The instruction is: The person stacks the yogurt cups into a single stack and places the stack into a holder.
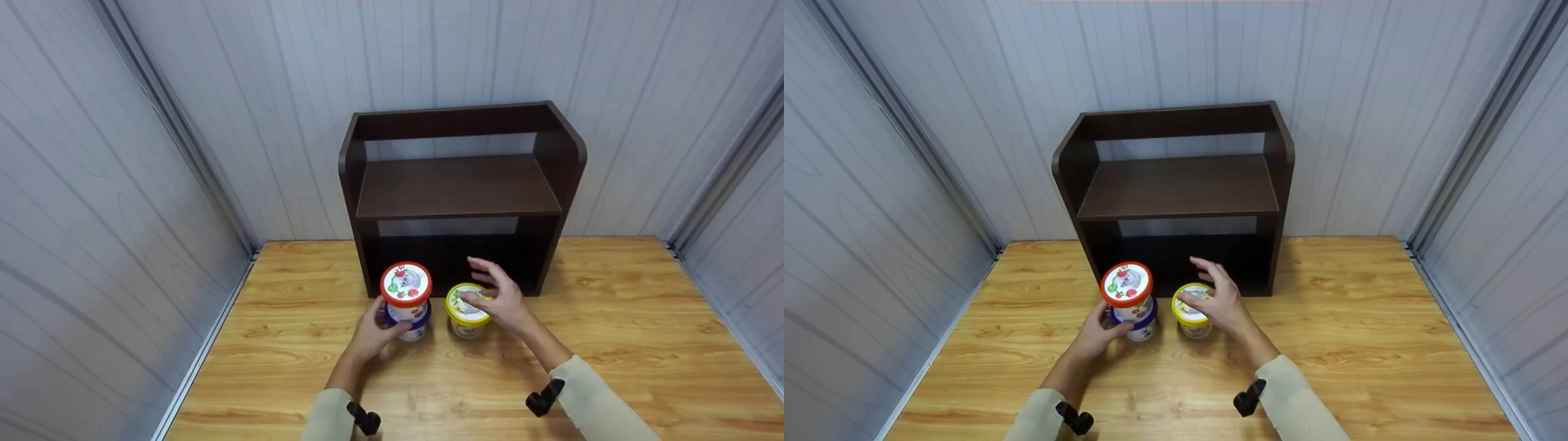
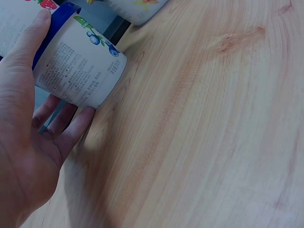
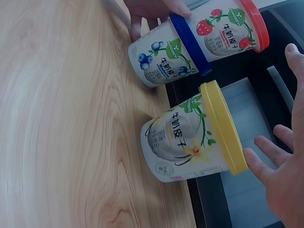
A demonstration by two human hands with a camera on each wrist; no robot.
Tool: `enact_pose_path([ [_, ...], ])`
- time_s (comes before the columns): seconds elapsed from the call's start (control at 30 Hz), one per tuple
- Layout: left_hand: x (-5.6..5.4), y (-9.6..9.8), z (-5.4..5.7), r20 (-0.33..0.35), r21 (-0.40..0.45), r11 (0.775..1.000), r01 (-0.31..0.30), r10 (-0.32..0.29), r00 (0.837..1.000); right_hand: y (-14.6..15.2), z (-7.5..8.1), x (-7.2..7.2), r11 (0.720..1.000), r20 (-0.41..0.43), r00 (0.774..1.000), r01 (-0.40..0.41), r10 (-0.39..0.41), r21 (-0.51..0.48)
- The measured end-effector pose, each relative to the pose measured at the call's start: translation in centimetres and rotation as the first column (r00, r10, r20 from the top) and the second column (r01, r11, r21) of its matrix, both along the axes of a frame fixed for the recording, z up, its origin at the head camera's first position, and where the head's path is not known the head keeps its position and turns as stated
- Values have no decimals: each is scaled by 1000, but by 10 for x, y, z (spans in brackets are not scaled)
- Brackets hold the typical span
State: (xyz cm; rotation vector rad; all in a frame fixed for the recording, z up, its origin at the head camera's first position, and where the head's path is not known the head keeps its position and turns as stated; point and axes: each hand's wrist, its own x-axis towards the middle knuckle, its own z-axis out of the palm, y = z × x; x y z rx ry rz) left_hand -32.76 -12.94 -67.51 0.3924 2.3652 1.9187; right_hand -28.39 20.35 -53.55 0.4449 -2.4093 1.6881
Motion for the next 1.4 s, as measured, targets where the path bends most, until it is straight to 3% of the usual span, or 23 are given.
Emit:
enact_pose_path([
  [0.3, -2, -1, -5, -13, -14, 1000, -6, 6, 1000, 11, -2, 2, 999, -18, 999, 32, -31, 31],
  [0.33, 4, -2, 3, -49, -21, 1000, 5, -6, 999, 12, -2, 2, 999, -19, 999, 35, -34, 35],
  [0.43, 6, -2, 4, -64, -21, 1000, 4, -5, 998, 15, -3, 3, 998, -18, 999, 45, -44, 45],
  [0.53, 7, -2, 7, -55, -12, 1000, 5, -6, 998, 17, -7, 4, 998, -17, 999, 47, -46, 50],
  [0.57, 2, -2, -1, -20, -4, 1000, -7, 6, 1000, 17, -8, 4, 998, -16, 999, 47, -46, 50],
  [0.63, 2, -2, -1, -7, 3, 1000, -6, 6, 1000, 17, -11, 4, 998, -15, 999, 46, -45, 50],
  [1.07, 6, -1, 3, 5, -4, 1000, -10, 10, 1000, 16, -29, 7, 1000, 12, 1000, 17, -17, 12],
  [1.13, 12, 1, 9, -17, -14, 1000, -20, 19, 1000, 16, -32, 8, 1000, 0, 1000, 12, -12, 2],
  [1.33, 42, 11, 53, -86, -33, 999, -22, 19, 996, 16, -40, 11, 1000, 0, 1000, 22, -22, 6],
  [1.4, 48, 13, 61, -86, -29, 999, -23, 20, 996, 16, -42, 12, 1000, 9, 1000, 26, -26, 12],
])
